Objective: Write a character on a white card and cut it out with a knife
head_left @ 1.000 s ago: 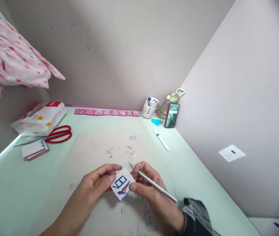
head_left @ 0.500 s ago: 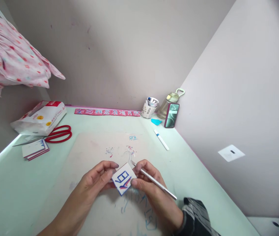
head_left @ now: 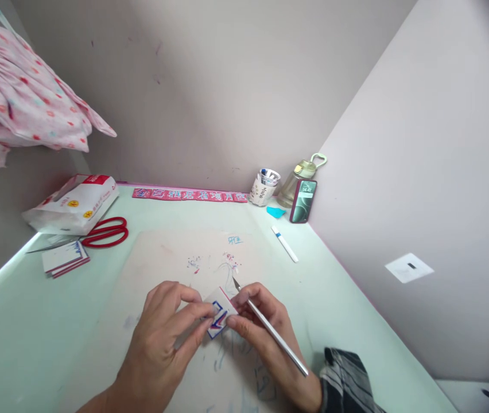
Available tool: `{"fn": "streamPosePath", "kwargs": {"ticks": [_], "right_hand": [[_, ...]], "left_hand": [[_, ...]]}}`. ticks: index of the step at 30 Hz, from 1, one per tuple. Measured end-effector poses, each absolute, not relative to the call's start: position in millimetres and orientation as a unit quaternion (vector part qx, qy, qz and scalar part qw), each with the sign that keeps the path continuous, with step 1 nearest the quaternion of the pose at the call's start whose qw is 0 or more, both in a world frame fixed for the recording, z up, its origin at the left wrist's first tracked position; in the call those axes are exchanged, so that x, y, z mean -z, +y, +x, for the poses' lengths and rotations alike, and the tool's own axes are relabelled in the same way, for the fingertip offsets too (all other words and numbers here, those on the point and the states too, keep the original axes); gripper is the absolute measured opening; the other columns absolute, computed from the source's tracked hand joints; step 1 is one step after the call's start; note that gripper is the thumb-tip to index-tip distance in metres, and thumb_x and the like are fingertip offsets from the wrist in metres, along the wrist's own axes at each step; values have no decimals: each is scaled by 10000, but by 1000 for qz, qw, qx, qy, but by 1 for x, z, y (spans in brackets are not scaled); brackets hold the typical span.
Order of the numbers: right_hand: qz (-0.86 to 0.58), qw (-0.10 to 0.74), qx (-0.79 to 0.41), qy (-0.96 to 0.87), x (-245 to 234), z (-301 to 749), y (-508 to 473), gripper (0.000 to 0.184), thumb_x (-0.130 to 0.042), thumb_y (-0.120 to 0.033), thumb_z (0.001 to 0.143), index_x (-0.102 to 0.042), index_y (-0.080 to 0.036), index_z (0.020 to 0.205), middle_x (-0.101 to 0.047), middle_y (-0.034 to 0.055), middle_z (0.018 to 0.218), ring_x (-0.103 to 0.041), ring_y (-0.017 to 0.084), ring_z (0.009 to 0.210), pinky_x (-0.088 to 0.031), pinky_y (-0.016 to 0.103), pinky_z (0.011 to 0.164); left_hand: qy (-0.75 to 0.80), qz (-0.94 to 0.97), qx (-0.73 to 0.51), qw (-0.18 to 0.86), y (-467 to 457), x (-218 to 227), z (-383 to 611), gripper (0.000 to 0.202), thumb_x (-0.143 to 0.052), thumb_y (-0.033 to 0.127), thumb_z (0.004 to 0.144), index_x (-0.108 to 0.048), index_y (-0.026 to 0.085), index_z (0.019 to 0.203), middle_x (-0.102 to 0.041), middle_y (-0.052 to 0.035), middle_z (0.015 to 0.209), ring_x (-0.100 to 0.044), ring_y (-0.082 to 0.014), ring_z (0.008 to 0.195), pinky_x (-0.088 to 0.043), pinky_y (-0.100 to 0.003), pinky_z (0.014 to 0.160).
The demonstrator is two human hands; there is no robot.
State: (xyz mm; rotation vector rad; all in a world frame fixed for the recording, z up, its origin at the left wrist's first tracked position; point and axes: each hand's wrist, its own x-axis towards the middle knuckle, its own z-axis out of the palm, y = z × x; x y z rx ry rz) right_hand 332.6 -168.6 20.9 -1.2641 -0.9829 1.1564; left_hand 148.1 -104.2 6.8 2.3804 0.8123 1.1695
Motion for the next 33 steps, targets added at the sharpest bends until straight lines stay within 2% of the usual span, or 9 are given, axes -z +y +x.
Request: {"fn": "streamPosePath", "kwargs": {"ticks": [8,12,15,18,20,22,26,30,33], "right_hand": [[-552,541,-456,-440,-21,327,-169,221,-768,-234,749,-560,-199,815,-563,-32,761,-480,121,674,-390,237,615],[-548,540,-476,-426,-20,330,-168,237,-778,-248,748,-559,-197,823,-558,-30,762,-483,126,683,-387,237,611],[-524,534,-509,-426,-19,335,-166,234,-775,-263,780,-565,-198,862,-570,-22,793,-513,131,706,-403,249,644],[-490,522,-556,-423,-17,339,-163,255,-777,-300,799,-563,-200,893,-583,-10,820,-542,145,740,-422,268,680],[-473,514,-582,-416,-17,340,-161,292,-800,-320,780,-558,-200,892,-583,-8,826,-548,148,746,-430,275,692],[-462,505,-595,-421,-16,341,-159,309,-802,-347,782,-556,-203,901,-584,-5,835,-549,151,749,-437,283,704],[-527,463,-491,-517,-16,351,-160,230,-607,-426,944,-604,-204,1005,-600,21,848,-552,177,788,-432,313,735],[-584,439,-362,-578,-15,368,-161,416,-352,-457,1046,-700,-227,1049,-579,36,862,-547,187,820,-410,329,765],[-575,435,-374,-583,-12,374,-160,472,-334,-448,1051,-739,-224,952,-589,45,853,-550,192,817,-407,330,751]], "left_hand": [[268,849,-440,117,-109,-5,154,238,-545,62,926,-686,242,992,-639,-11,874,-525,-188,890,-358,-474,980],[274,845,-443,118,-108,-5,153,255,-546,80,924,-697,283,951,-656,14,838,-540,-183,877,-354,-478,1016],[308,853,-380,182,-105,-5,148,300,-606,153,905,-634,331,1144,-662,-1,1019,-572,-204,1015,-432,-426,997],[335,851,-286,286,-102,-4,142,703,-726,201,798,-415,383,1401,-578,-27,1321,-537,-248,1220,-496,-411,994],[325,859,-249,309,-101,0,140,847,-748,157,727,-352,386,1440,-554,-34,1378,-526,-274,1258,-488,-449,1027],[321,868,-235,298,-99,6,139,755,-720,139,731,-422,349,1392,-603,-44,1320,-549,-287,1228,-492,-474,1022],[328,878,-218,272,-96,18,138,522,-668,174,801,-526,307,1286,-648,-48,1234,-577,-285,1177,-518,-471,985],[319,888,-208,258,-94,28,136,674,-752,187,737,-478,325,1337,-614,-43,1304,-549,-300,1220,-509,-462,1005],[310,895,-219,234,-94,34,137,739,-790,180,697,-467,325,1346,-612,-40,1305,-551,-305,1212,-506,-447,1000]]}}
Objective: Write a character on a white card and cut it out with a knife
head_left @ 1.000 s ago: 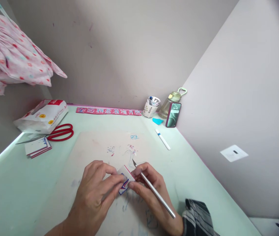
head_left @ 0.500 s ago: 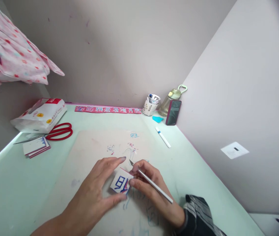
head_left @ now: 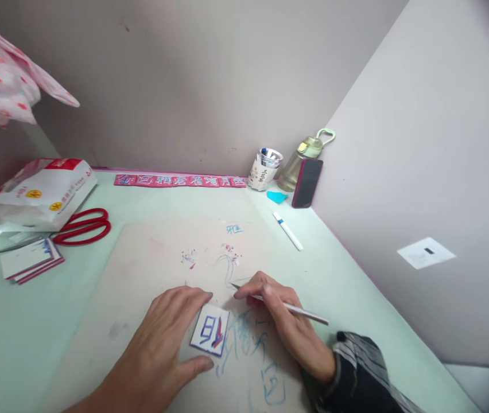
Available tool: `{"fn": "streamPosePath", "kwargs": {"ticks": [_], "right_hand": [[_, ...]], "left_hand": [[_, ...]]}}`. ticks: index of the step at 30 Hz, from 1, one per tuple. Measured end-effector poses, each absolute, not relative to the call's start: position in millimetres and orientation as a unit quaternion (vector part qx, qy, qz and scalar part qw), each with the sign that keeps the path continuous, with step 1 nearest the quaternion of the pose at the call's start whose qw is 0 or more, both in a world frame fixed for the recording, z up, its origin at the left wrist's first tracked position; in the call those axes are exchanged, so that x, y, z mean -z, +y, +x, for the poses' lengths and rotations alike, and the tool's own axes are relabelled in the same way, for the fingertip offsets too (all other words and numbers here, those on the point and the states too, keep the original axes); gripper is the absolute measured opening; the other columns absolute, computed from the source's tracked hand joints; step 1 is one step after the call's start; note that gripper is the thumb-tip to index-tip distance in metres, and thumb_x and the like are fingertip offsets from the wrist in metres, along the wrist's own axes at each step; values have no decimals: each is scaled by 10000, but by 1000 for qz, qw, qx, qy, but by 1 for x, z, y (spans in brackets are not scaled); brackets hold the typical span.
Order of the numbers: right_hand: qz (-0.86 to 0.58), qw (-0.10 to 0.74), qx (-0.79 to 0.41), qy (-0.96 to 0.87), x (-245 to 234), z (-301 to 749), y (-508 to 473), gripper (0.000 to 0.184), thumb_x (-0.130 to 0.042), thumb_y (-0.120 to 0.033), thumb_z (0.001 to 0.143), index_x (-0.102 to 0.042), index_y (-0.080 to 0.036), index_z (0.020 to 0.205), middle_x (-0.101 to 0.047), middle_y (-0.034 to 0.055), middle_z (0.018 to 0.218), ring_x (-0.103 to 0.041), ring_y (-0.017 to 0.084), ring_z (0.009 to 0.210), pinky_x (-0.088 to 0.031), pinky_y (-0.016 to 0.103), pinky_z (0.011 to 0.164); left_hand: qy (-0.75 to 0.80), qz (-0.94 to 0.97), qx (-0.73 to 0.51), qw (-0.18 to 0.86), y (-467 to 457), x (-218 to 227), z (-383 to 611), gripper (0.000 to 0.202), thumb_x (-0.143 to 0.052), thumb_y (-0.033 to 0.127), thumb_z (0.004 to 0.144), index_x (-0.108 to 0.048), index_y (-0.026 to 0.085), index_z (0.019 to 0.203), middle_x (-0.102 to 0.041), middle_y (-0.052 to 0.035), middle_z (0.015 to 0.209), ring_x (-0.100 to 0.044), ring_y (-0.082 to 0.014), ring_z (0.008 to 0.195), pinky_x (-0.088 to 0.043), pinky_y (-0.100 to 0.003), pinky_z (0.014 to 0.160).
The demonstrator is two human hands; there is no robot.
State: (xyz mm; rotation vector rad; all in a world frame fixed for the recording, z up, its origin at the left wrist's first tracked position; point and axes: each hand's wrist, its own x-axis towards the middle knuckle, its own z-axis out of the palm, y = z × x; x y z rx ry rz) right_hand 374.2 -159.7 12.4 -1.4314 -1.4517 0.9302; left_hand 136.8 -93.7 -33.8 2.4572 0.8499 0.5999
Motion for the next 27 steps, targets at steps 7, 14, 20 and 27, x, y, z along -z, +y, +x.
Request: {"fn": "streamPosePath", "kwargs": {"ticks": [7,14,20,27], "right_hand": [[-573,437,-498,-482,-5,369,-158,211,-712,-346,846,-598,-196,753,-550,-13,684,-445,135,621,-340,262,555],[-600,426,-452,-505,-1,366,-158,296,-662,-314,861,-465,-209,666,-452,-41,624,-360,115,579,-287,253,513],[-608,416,-412,-536,0,362,-157,308,-624,-287,879,-432,-212,651,-440,-44,620,-361,114,580,-287,253,518],[-618,397,-403,-547,-1,360,-156,301,-614,-259,880,-426,-212,650,-428,-51,615,-357,110,574,-281,247,513]], "left_hand": [[309,899,-196,239,-91,41,138,564,-755,295,787,-523,351,1298,-597,-25,1281,-523,-289,1200,-469,-412,989],[304,902,-199,234,-88,46,138,535,-720,375,830,-502,359,1319,-586,-21,1285,-512,-287,1195,-444,-406,985],[299,903,-194,239,-88,45,138,524,-712,375,834,-503,362,1314,-583,-10,1285,-513,-283,1188,-445,-409,981],[302,900,-204,238,-89,44,139,525,-723,355,820,-519,357,1304,-601,-13,1261,-534,-283,1165,-459,-409,964]]}}
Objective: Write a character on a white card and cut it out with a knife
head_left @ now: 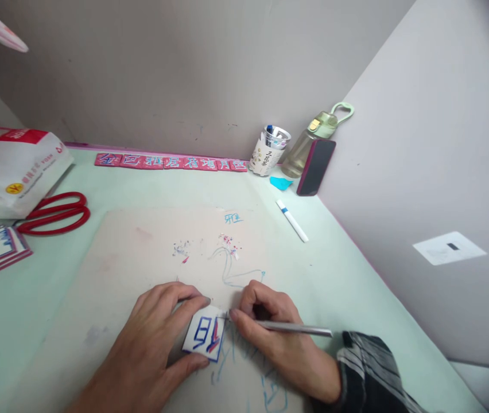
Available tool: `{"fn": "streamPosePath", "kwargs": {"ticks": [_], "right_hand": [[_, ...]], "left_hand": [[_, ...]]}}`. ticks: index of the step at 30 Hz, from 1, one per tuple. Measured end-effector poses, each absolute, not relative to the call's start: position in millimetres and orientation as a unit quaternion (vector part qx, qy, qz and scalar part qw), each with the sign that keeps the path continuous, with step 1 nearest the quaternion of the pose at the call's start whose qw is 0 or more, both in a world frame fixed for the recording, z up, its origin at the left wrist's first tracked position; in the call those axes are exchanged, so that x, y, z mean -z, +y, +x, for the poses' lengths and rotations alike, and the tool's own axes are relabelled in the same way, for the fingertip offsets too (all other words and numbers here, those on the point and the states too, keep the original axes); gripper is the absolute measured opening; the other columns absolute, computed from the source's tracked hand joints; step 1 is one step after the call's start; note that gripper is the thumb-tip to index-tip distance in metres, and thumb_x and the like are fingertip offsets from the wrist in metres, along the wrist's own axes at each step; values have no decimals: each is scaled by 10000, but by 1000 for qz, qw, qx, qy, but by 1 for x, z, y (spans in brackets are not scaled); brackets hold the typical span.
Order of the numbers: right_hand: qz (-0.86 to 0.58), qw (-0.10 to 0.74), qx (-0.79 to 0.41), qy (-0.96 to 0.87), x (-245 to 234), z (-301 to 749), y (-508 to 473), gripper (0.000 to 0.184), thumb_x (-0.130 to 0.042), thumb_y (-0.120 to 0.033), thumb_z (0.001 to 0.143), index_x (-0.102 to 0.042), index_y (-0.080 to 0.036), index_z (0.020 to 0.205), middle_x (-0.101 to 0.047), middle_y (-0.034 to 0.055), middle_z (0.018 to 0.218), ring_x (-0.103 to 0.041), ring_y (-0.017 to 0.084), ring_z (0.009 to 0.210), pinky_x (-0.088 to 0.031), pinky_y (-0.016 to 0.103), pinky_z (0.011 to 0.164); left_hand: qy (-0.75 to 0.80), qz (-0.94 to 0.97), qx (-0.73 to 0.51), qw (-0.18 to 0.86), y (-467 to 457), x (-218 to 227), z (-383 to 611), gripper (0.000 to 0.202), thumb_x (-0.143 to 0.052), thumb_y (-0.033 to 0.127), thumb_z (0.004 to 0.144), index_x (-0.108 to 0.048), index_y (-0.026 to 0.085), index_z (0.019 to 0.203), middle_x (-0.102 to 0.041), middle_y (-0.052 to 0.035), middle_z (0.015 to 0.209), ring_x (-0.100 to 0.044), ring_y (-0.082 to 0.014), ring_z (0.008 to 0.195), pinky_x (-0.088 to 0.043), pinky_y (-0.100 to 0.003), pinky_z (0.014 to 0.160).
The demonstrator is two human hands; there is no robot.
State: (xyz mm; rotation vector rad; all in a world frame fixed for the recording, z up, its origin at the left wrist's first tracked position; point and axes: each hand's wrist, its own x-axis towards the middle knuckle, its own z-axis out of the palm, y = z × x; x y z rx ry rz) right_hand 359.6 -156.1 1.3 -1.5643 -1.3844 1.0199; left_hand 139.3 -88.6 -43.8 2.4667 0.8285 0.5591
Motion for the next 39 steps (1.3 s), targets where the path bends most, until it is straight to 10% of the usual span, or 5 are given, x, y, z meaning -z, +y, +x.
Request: {"fn": "streamPosePath", "kwargs": {"ticks": [18,39], "right_hand": [[-646,318,-329,-612,-20,350,-156,296,-538,-150,886,-357,-221,663,-399,-56,616,-367,110,557,-281,259,537],[-379,201,87,-899,-6,352,-165,371,-396,-74,971,-590,-146,663,-484,35,626,-363,180,594,-276,339,575]], "left_hand": [[303,897,-210,246,-88,37,142,494,-755,345,812,-537,337,1256,-599,-7,1232,-523,-262,1150,-454,-374,958],[317,879,-254,248,-89,37,150,500,-824,269,717,-554,289,1138,-625,-17,1129,-556,-272,1071,-458,-421,914]]}}
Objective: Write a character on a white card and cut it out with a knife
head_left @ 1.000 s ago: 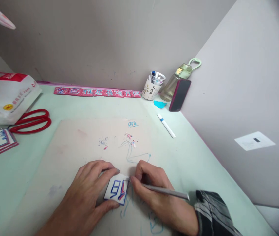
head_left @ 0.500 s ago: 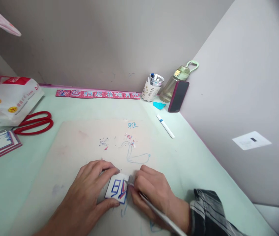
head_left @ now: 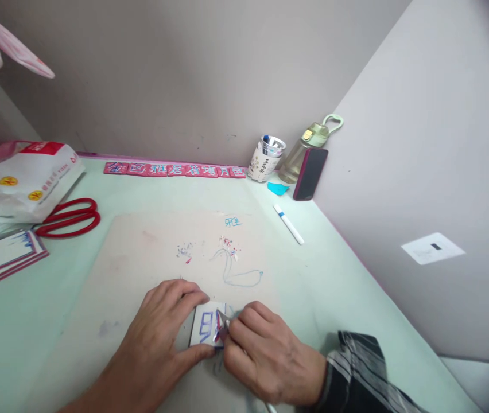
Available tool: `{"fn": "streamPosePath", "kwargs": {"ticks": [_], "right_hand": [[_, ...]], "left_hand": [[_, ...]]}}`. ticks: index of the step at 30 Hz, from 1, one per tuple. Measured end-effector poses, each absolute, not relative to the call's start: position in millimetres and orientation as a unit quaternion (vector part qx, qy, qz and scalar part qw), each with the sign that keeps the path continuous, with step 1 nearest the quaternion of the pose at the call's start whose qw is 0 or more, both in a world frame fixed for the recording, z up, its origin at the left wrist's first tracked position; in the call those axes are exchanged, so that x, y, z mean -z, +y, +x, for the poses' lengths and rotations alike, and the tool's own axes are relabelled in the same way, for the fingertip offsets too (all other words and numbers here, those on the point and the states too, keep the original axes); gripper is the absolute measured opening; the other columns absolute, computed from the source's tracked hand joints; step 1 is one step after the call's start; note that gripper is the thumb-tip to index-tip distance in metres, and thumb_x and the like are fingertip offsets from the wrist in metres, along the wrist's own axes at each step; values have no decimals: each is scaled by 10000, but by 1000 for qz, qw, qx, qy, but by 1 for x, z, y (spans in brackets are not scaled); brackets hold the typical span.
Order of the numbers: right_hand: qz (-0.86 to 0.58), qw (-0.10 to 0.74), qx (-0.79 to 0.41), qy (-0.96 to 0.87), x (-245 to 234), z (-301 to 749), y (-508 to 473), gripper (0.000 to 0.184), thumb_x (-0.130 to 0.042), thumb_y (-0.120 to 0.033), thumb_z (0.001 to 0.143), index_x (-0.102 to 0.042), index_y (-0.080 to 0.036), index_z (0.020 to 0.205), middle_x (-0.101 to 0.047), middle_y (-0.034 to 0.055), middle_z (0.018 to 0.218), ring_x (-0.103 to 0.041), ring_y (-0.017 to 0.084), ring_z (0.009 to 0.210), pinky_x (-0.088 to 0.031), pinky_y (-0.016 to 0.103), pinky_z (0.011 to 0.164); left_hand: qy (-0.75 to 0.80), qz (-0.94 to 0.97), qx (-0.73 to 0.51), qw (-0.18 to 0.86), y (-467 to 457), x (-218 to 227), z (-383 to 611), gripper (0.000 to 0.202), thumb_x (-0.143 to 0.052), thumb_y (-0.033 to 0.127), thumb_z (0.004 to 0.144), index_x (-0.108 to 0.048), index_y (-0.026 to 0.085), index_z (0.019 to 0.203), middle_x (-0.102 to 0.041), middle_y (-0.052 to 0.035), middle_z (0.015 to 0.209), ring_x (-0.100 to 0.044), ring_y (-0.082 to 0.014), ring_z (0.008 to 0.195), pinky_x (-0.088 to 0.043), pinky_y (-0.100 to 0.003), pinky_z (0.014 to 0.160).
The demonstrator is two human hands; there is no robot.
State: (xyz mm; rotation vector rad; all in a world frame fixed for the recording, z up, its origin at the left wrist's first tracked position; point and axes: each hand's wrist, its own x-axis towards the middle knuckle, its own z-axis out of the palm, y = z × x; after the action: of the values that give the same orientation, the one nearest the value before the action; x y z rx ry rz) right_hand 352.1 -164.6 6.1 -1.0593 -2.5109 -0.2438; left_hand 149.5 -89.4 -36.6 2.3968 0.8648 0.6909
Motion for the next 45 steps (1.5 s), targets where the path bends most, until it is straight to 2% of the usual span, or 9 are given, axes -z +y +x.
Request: {"fn": "streamPosePath", "kwargs": {"ticks": [6,12,19,23,26,28,32,39,45], "right_hand": [[-374,209,99,-898,-8,352,-167,341,-416,-67,963,-638,-126,712,-510,47,636,-383,185,604,-330,332,583],[-368,257,127,-885,-8,352,-168,238,-459,-55,948,-685,-59,873,-593,89,687,-472,196,652,-438,334,610],[-377,336,174,-845,-15,351,-173,122,-579,-78,921,-697,-96,946,-682,129,832,-568,215,771,-533,346,685],[-558,476,-38,-679,-17,346,-169,151,-618,-269,953,-702,-177,1038,-655,52,738,-569,164,625,-486,270,547],[-621,533,-264,-510,-22,339,-160,264,-566,-381,957,-713,-167,906,-535,-28,510,-447,109,427,-382,228,427],[-612,555,-352,-440,-28,336,-154,247,-621,-384,905,-685,-161,822,-540,-30,499,-482,113,458,-412,228,471],[-541,567,-471,-404,-31,331,-151,188,-767,-280,776,-632,-180,858,-665,9,768,-606,154,724,-496,261,689],[-501,580,-517,-380,-19,326,-154,243,-808,-262,740,-605,-190,854,-621,-14,791,-586,139,717,-472,255,675],[-515,583,-490,-392,-21,322,-155,227,-811,-245,737,-609,-182,819,-610,-23,747,-547,119,671,-440,230,632]], "left_hand": [[358,851,-230,308,-90,33,151,404,-799,213,680,-613,262,1035,-633,-34,1100,-560,-294,1084,-461,-473,942],[404,792,-205,409,-88,16,150,399,-733,189,684,-599,266,1052,-600,-25,1132,-536,-271,1149,-452,-447,1001],[362,795,-187,449,-94,4,147,352,-743,204,700,-612,265,1021,-600,-24,1117,-553,-265,1137,-459,-435,1002],[338,831,-257,360,-95,7,142,420,-767,223,729,-583,275,1103,-586,-40,1169,-542,-278,1149,-474,-441,969],[303,855,-322,270,-94,8,138,472,-773,265,769,-538,292,1177,-580,-44,1193,-516,-278,1172,-461,-433,973],[290,864,-346,225,-93,9,136,491,-771,286,785,-519,290,1207,-583,-49,1194,-511,-277,1171,-455,-425,974],[283,870,-359,184,-91,10,136,506,-776,301,787,-521,277,1223,-596,-57,1188,-527,-278,1156,-463,-413,967],[312,865,-339,198,-95,5,138,513,-728,307,830,-477,322,1278,-563,-54,1241,-525,-284,1192,-459,-432,994],[358,809,-315,343,-104,-11,143,68,-486,284,963,-501,285,1029,-587,3,953,-609,-184,890,-502,-313,789]]}}
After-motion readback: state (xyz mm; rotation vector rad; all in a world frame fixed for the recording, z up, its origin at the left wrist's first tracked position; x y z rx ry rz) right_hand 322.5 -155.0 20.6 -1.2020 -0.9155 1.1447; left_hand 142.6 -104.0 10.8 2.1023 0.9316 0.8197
